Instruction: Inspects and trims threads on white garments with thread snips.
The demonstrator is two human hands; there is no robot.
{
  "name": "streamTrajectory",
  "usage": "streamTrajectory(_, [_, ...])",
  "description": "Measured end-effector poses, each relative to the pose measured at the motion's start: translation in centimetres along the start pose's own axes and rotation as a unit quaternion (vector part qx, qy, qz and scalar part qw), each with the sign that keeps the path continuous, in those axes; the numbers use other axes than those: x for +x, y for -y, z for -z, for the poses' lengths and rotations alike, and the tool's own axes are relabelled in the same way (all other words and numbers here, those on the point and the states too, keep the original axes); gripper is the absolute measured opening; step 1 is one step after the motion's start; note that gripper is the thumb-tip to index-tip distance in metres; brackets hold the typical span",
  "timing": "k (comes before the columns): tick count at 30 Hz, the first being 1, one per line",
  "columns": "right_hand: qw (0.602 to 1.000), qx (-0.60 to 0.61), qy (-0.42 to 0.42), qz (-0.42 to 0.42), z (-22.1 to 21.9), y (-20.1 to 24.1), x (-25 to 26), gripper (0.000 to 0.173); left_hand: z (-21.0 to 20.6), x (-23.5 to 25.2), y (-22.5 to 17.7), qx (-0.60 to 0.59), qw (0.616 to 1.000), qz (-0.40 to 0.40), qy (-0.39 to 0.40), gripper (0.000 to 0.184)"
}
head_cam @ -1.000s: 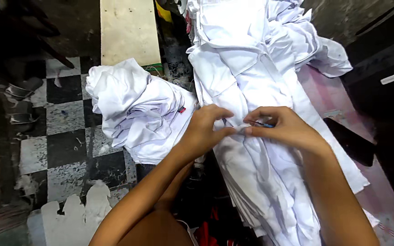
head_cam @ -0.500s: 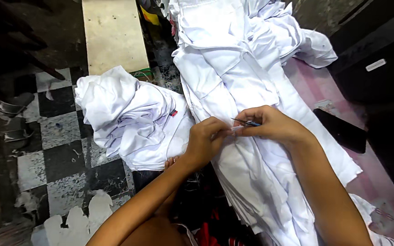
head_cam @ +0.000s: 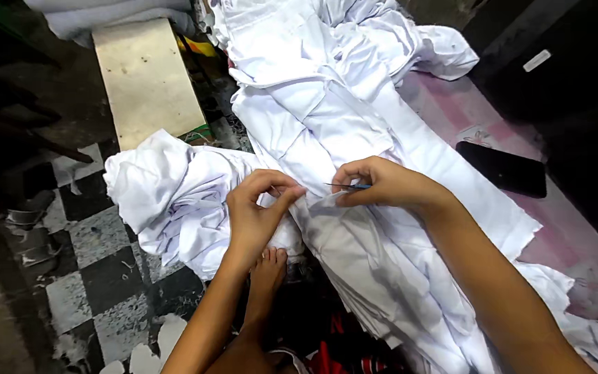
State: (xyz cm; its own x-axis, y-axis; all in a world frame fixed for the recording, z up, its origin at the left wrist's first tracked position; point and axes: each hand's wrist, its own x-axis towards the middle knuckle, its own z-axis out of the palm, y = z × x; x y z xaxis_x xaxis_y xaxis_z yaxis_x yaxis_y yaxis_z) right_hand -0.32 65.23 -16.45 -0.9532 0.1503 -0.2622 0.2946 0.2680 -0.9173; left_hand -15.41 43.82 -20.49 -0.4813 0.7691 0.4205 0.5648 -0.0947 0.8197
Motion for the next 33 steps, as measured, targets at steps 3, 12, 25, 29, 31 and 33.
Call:
streamTrajectory(3, [1.000, -0.013, 0.004, 0.018, -0.1, -0.1, 0.1, 0.015, -2.2, 1.2, 0.6, -0.005, 0.998, -0.006, 0.064, 0.020])
streamTrajectory(12, [0.997, -0.074, -0.002, 0.031, -0.2, 0.3, 0.2, 0.017, -2.1, 1.5, 1.0, 0.067, 0.998, 0.007, 0.021, 0.016])
streamTrajectory(25, [0.996, -0.080, -0.013, 0.028, -0.4, 0.9, -0.1, 0.024, -2.6, 0.7, 1.4, 0.062, 0.991, -0.031, 0.114, 0.027])
streamTrajectory(29, [0.993, -0.110, -0.024, 0.026, 0.2, 1.3, -0.8, 0.036, 0.7, 1.0, 0.4, 0.216, 0.965, -0.028, 0.143, 0.019])
streamTrajectory(31, [0.993, -0.114, -0.003, 0.035, 0.6, 1.2, -1.2, 0.035, 3.3, 0.8, -1.3, 0.360, 0.912, 0.024, 0.194, 0.018])
streamTrajectory(33, [0.992, -0.112, 0.046, 0.046, 0.8, 1.0, -1.1, 0.031, 5.0, 0.8, -3.5, 0.435, 0.865, 0.104, 0.227, 0.016])
